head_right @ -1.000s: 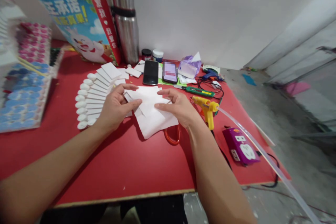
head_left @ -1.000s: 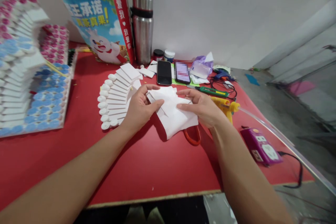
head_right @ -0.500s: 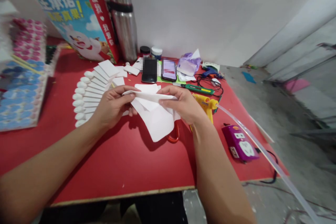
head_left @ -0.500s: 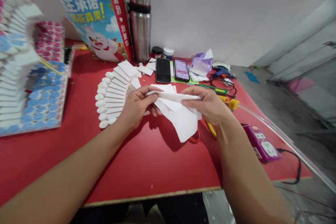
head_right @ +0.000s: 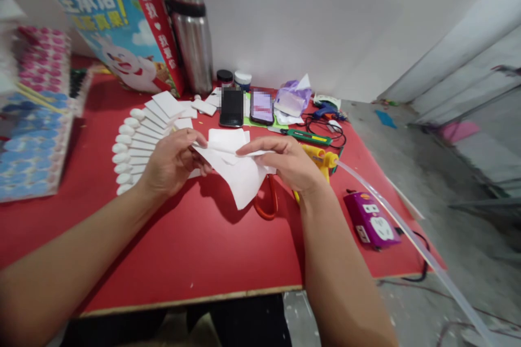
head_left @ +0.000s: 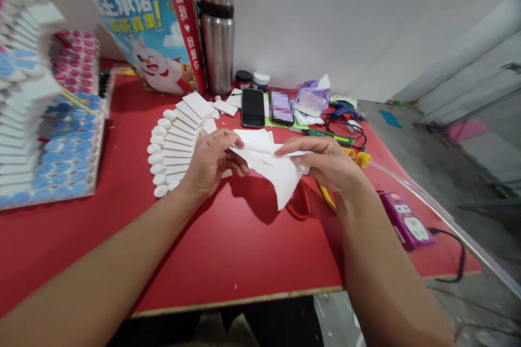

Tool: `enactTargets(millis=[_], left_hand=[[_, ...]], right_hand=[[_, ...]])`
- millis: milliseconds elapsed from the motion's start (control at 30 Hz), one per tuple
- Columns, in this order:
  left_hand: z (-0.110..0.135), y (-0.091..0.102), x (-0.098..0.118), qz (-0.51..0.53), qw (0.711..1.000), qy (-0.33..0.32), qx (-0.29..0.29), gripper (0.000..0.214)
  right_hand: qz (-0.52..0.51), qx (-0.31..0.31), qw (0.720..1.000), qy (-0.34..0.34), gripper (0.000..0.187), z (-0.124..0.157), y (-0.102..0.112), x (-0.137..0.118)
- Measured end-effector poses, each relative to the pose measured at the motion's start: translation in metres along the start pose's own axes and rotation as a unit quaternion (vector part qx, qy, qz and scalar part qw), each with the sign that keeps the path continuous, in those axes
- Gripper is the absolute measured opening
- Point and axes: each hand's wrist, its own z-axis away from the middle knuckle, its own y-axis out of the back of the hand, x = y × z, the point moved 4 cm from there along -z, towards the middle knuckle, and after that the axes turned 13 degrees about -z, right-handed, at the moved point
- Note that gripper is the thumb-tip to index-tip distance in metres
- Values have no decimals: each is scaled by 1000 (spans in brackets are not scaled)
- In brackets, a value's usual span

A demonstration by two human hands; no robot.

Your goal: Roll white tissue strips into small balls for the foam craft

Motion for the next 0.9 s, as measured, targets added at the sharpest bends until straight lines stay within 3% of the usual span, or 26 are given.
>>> enactTargets(millis=[200,300,400,500,567,600,700,800,900], left_hand=[[-3,1,-2,-100,995,1,6,39],[-5,5,3,-149,988,-11,28,29],[-6,9,9,-176,984,-27,29,19],[-5,8,11,-176,984,-36,-4,19],[-3,4,9,-172,984,-29,-42,18],[-1,2,8,-170,983,-23,-59,17],[3,-5,5,-169,981,-17,-93,15],[6,-10,4,-182,977,-26,-105,17],[7,-9,4,-208,973,-40,-91,17]], right_hand=[[112,-90,990,-2,23,7,-6,-13],[144,-81,986,-28,21,14,3,-16],[109,-68,991,-39,24,23,14,-17],[15,-60,997,47,38,26,17,-24],[-23,2,992,127,34,20,15,-27],[-30,38,990,133,29,16,12,-25],[-50,40,996,60,24,1,-11,-8],[-80,-14,992,-95,44,-7,-32,16],[-48,-60,988,-133,49,-8,-42,28]])
